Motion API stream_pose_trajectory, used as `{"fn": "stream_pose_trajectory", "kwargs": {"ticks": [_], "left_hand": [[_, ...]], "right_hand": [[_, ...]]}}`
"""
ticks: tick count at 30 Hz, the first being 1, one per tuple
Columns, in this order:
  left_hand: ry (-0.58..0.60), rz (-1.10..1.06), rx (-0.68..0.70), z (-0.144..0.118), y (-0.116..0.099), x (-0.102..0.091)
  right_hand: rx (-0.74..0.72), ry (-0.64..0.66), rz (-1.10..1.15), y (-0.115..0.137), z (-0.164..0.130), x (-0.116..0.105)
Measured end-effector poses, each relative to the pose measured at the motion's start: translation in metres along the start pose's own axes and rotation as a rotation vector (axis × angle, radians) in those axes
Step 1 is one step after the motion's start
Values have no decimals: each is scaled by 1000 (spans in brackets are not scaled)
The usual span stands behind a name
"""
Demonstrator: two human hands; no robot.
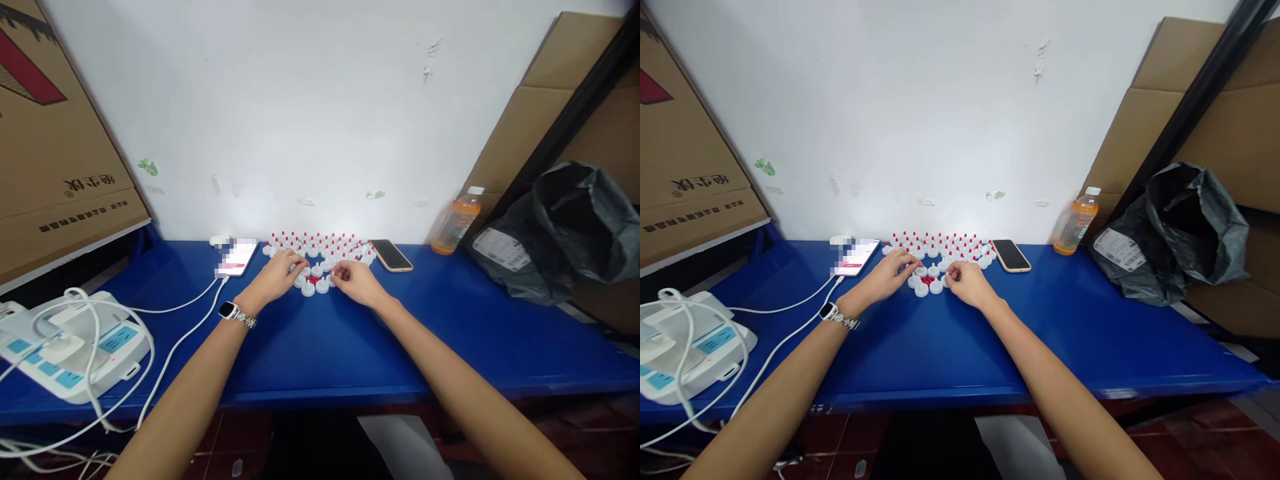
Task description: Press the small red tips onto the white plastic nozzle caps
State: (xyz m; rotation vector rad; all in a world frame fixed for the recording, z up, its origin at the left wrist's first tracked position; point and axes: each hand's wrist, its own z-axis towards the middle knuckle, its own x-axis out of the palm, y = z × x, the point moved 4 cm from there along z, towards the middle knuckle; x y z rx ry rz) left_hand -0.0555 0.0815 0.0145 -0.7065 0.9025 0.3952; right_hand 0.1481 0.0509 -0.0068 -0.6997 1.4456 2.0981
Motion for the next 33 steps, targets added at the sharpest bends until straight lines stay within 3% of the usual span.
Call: {"fn": "stream_pose_trajectory", "kwargs": {"ticks": [7, 16, 22, 25, 29, 33], "left_hand": [[5, -40, -25, 0, 1, 1], [4, -29, -33, 0, -4, 7], [8, -25, -48, 0, -1, 5], [-7, -28, -39, 0, -4, 5], [-40, -22, -16, 1, -10, 6], [-50, -31, -3, 1, -11, 5]], "right_hand": [[71, -42, 84, -8, 3, -8], [45, 23, 87, -2, 2, 0], [65, -77, 92, -10, 5, -10], [21, -137, -46, -7, 10, -20], [-80, -191, -424, 4, 28, -25], [6, -119, -667, 2, 54, -17]]}}
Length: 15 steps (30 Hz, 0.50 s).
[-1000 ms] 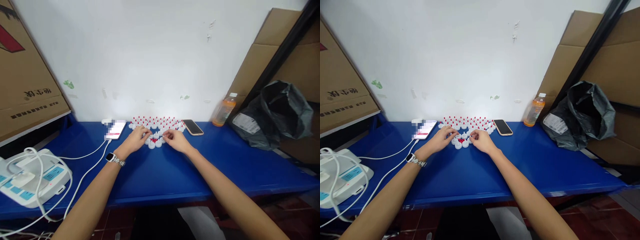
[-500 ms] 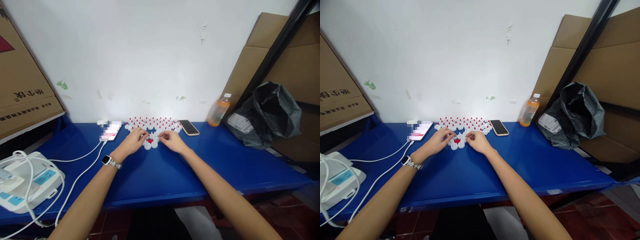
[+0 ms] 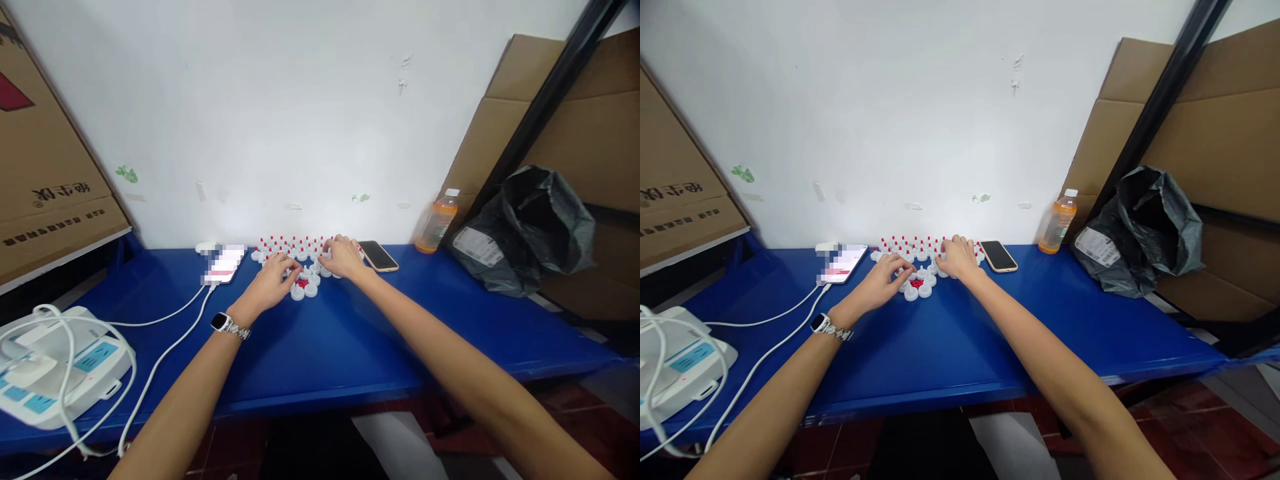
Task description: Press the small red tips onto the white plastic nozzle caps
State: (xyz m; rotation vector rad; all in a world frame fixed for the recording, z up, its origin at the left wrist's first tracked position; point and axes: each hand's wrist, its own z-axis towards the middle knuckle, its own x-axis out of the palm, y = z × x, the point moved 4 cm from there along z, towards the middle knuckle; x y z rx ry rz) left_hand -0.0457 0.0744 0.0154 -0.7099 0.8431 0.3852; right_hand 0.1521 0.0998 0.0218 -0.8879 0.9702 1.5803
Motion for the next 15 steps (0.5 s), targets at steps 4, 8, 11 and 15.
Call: {"fn": "stream_pose_trajectory", "kwargs": {"ticks": [4, 8, 11, 15], "left_hand": [[-19, -6, -10, -1, 6, -6], [-76, -24, -9, -1, 6, -14], [-107, -43, 11, -1, -2, -15], [-101, -16, 36, -2, -18, -10]], "right_hand": [[-4, 37, -51, 3, 11, 11], [-25, -106, 97, 3, 3, -2], [-124, -182, 352, 10, -17, -18], [-265, -126, 612, 27, -47, -26]]}}
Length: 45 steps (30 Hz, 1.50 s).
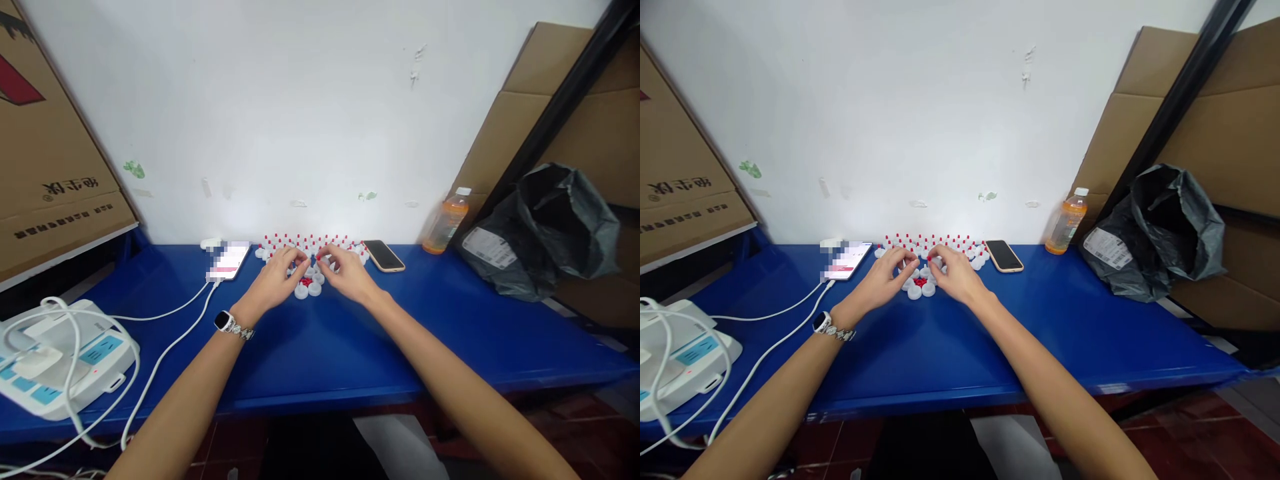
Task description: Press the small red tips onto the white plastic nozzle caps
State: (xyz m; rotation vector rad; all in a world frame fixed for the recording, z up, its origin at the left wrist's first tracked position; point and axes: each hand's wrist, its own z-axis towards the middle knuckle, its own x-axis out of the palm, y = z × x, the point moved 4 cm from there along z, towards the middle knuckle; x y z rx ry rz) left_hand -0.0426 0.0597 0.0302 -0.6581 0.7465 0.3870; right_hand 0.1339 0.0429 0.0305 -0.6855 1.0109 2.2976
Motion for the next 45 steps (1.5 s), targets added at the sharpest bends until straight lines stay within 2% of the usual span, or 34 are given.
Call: {"fn": "stream_pose_trajectory", "kwargs": {"ticks": [5, 10, 13, 19, 21, 23, 25, 28, 30, 33, 38, 42, 45], "left_hand": [[125, 254, 91, -3, -18, 14], [99, 338, 122, -3, -22, 13], [83, 291, 129, -1, -23, 14], [-110, -39, -61, 7, -21, 24], [-167, -112, -141, 7, -15, 20], [-302, -155, -293, 4, -1, 9], [-285, -152, -316, 3, 10, 3], [-85, -53, -175, 6, 17, 12], [-13, 17, -84, 8, 17, 20], [56, 78, -62, 7, 16, 27], [27, 25, -104, 2, 16, 15], [3, -15, -139, 1, 16, 6], [13, -20, -144, 1, 14, 6]], "right_hand": [[36, -26, 121, 13, -15, 9], [8, -58, 135, 21, -20, 13], [-19, -68, 95, 26, -20, 14], [-12, -179, -74, 30, -16, 8], [24, -223, -129, 23, -16, 0], [95, -293, -168, 10, -18, -10], [175, -337, -144, -5, -21, -17], [274, -278, 17, -22, -26, -14], [341, -227, 70, -28, -28, -8], [373, -190, 41, -31, -29, -2], [299, -132, -35, -28, -31, 1], [335, 11, 53, -31, -32, 10], [336, 56, 92, -32, -33, 15]]}}
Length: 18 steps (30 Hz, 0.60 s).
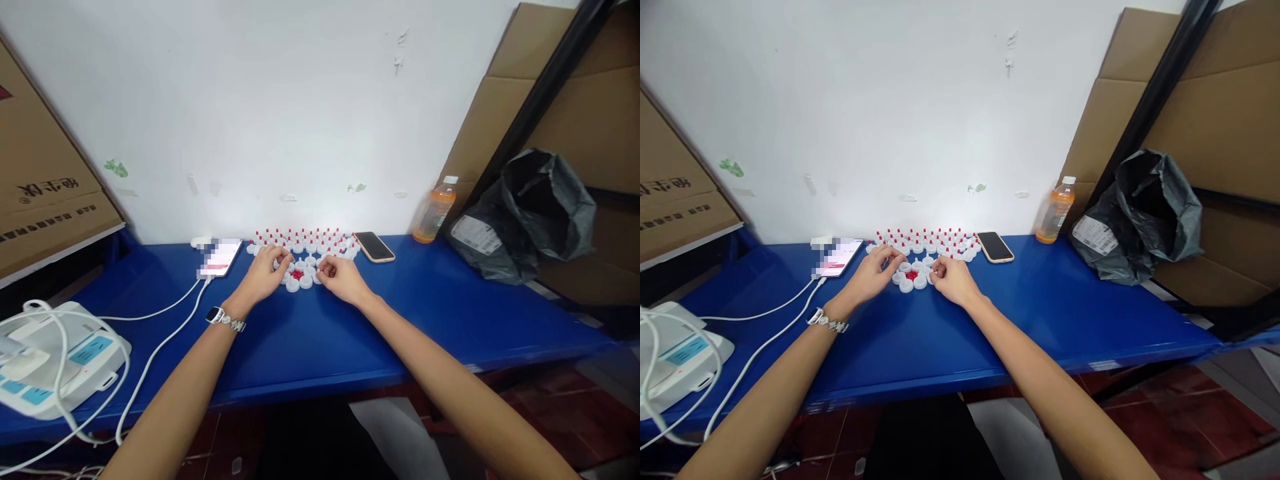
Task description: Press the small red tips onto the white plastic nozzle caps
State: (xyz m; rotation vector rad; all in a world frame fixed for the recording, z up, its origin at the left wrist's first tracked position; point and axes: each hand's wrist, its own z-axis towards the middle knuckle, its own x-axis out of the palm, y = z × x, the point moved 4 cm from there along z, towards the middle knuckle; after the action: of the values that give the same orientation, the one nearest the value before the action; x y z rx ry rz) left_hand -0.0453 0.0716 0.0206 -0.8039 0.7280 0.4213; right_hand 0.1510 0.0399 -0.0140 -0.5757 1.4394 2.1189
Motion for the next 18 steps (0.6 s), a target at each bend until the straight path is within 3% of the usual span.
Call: {"fn": "stream_pose_trajectory", "kwargs": {"ticks": [5, 12, 18], "left_hand": [[15, 7, 27, 0, -4, 7], [26, -12, 60, 1, -11, 14], [52, -8, 80, 1, -21, 21]], "right_hand": [[19, -7, 38, 1, 0, -4], [77, -223, -101, -17, 8, -36], [195, -138, -209, -37, 12, -29]]}}
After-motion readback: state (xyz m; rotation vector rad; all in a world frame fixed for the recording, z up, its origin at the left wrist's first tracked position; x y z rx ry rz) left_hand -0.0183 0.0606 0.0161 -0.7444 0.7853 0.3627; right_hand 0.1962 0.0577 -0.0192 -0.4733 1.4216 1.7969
